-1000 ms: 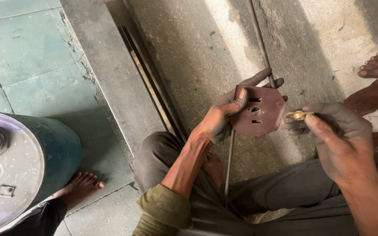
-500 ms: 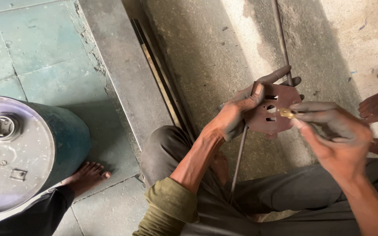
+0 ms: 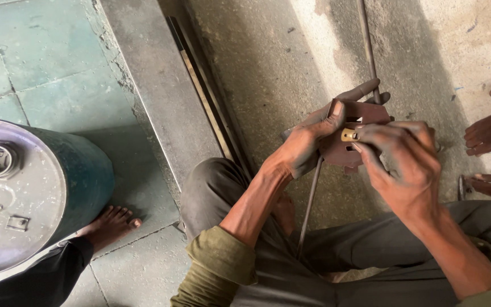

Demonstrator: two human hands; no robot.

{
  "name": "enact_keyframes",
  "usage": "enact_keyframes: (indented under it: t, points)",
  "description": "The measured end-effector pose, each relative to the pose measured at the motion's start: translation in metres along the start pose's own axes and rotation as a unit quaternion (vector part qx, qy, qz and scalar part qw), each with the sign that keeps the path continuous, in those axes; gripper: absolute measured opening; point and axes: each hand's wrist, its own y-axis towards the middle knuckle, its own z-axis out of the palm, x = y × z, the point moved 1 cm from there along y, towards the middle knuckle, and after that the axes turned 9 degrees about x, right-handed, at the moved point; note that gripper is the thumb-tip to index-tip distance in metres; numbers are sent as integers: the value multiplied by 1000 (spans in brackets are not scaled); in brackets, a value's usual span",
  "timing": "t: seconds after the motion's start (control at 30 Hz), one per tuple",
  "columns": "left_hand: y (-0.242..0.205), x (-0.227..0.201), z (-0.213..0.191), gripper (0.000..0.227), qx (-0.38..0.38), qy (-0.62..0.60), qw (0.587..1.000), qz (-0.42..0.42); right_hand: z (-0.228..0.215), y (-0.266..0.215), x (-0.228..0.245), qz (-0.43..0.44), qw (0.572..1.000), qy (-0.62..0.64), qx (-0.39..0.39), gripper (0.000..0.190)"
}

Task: The person sits on the floor and uses a hammer and metal rod to shape a metal plate. They then insert a brass lock mechanism into the plate and secure it with a metal rod, completing the assembly.

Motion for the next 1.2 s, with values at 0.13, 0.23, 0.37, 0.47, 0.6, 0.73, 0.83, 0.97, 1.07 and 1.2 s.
enact_keyframes:
  t: [0.13,0.23,0.37,0.47,0.6,0.73,0.83,0.97,1.07,1.2]
  points:
    - [-1,-1,1,63,11,-11,1000,8,0,-1,0,51,998,15,19,36]
    - [-3,-5,4,65,-1,-1,1000,1,0,5,5,44,998,25,25,33]
    - [0,-9,8,78,17,-12,1000,-16,-10,9,4,37,996,83,6,21]
    - [-1,-9,5,93,57,-25,998,10,-23,-4,-15,189,951,234,-71,19]
    - [0,-9,-3,101,131,-121,983,46,-22,-33,-56,366,844,377,-108,30]
    - [2,-1,-8,104,166,-220,960,39,-15,-59,-76,264,867,406,-114,33]
    - [-1,6,-11,105,171,-252,952,27,-12,-68,-71,271,863,410,-119,33]
    - [2,9,-13,104,182,-270,945,35,-14,-66,-62,285,855,419,-112,32]
    - [3,13,-10,102,187,-272,943,37,-18,-66,-57,296,852,419,-102,32]
    - [-2,17,-13,99,181,-273,944,38,-17,-72,-43,307,852,419,-70,32]
